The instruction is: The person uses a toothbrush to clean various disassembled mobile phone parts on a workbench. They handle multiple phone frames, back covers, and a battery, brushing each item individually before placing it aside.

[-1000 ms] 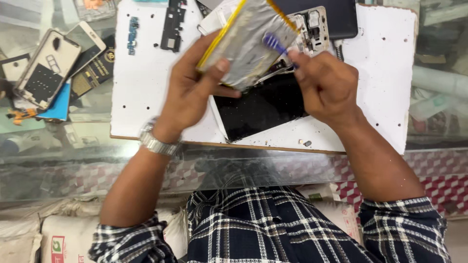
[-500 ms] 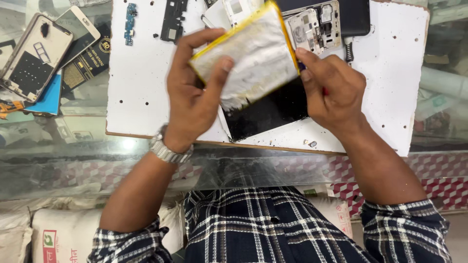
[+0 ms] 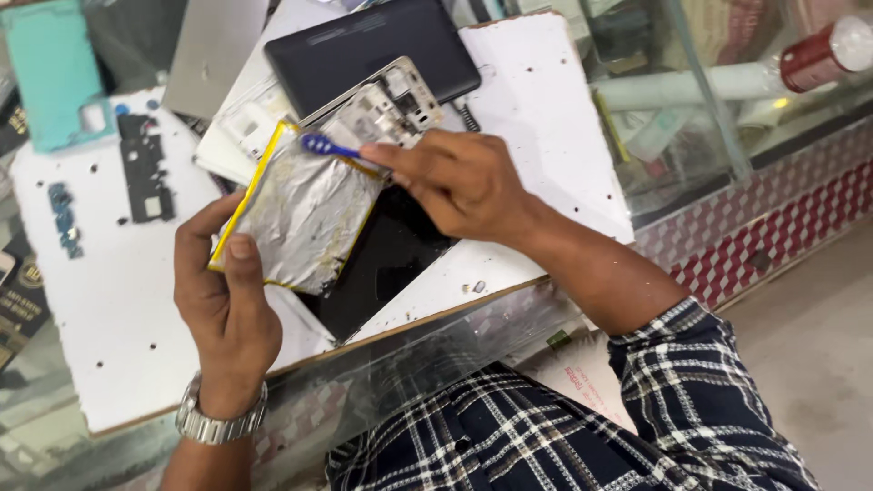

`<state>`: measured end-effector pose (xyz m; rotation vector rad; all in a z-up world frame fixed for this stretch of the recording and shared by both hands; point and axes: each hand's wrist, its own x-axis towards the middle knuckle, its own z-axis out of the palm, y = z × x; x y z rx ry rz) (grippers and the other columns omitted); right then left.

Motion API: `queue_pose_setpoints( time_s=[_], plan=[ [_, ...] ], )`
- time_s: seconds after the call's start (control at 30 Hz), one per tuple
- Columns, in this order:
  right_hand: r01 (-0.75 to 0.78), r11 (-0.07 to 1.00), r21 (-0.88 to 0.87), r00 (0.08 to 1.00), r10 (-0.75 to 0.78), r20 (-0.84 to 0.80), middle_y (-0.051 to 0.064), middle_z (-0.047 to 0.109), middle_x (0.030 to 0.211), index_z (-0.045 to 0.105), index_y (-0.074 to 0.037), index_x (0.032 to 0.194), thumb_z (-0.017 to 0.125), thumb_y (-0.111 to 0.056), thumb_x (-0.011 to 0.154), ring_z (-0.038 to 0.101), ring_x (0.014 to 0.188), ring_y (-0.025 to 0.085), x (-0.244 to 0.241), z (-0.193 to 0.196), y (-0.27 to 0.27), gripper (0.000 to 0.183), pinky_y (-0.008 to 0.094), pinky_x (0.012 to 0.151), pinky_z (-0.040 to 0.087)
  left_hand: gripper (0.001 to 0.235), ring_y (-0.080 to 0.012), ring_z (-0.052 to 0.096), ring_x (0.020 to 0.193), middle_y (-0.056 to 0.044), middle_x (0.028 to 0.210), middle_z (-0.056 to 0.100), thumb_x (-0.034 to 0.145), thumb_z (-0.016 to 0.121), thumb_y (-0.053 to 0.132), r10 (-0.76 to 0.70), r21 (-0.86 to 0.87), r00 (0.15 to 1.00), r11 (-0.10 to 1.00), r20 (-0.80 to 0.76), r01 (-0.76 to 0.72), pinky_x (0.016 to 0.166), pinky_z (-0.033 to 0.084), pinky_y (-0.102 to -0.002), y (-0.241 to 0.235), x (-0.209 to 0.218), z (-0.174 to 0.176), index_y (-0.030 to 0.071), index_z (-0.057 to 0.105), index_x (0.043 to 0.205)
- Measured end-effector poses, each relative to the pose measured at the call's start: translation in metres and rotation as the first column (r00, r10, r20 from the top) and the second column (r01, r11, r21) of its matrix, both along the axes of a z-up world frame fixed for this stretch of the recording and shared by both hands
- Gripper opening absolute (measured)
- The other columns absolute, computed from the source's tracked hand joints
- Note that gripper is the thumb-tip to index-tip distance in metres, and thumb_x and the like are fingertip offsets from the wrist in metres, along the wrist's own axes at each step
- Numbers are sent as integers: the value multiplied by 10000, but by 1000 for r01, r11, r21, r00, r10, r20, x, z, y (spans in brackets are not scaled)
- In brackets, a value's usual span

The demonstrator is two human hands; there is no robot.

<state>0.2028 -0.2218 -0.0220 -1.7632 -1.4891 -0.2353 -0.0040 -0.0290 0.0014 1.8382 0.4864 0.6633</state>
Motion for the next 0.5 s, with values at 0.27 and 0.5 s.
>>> queue_pose_setpoints(
  time_s=[0.27,0.5],
  plan=[
    [-33,999,0,998,33,57,-57,586,797,484,-373,1498,661,-78,1031,506,582,83,-6,13,1,579,251,520,439,441,-96,632,1113,-97,1262,686,1137,592,248,-75,-154,995,985,58,84,989,507,-233,-1,2,-6,-53,548,1457],
    [-132,989,-73,983,140,116,-51,530,740,477,-418,1539,642,-111,1056,466,556,78,-3,9,0,597,249,530,449,505,-74,609,983,-79,1157,691,1117,570,269,-67,-260,998,963,8,67,862,485,-205,-2,0,-11,-87,546,1475]
  ],
)
